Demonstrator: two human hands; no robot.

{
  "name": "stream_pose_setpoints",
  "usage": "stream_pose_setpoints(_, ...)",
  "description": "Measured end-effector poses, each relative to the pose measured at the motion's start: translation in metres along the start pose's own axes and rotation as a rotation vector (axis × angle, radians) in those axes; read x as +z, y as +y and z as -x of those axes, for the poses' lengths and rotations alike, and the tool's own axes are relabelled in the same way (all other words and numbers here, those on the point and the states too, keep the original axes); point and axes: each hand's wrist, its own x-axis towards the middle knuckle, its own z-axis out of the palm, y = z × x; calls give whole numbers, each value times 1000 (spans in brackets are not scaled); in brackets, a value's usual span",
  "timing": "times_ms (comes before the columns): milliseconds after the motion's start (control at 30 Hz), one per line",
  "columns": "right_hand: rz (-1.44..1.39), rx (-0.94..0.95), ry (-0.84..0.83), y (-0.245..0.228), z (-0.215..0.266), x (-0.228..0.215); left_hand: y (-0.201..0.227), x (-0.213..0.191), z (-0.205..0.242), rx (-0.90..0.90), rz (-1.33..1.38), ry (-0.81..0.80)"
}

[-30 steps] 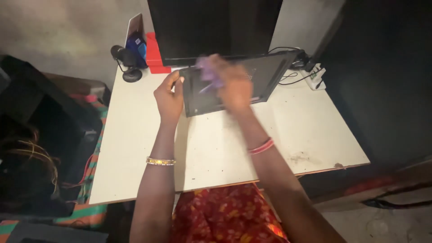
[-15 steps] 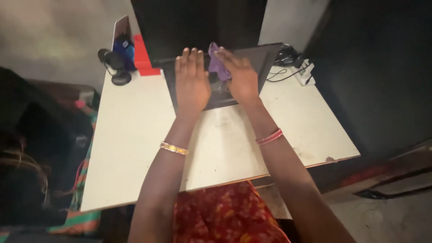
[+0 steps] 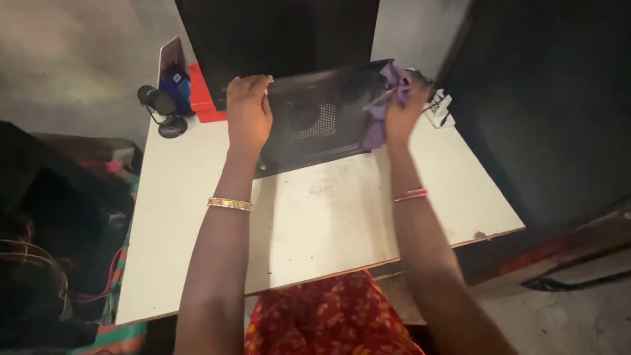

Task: The recorder cleans a black metal computer case panel or filter using a purple cloth on a desk.

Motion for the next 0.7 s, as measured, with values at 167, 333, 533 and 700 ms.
stream_pose_setpoints(167,-117,180,-4,-87,38,78,-1,4,0,-45,-33,-13)
stream_pose_setpoints(333,-164,200,-52,-189,91,130,4,4,3,-43,5,11)
stream_pose_setpoints(533,-428,143,-397,-260,132,136,-2,-12,-3,-100,94,-166)
stream_pose_setpoints(700,-155,58,-632,-221,132,118,-10,-9,-5,-97,82,-219)
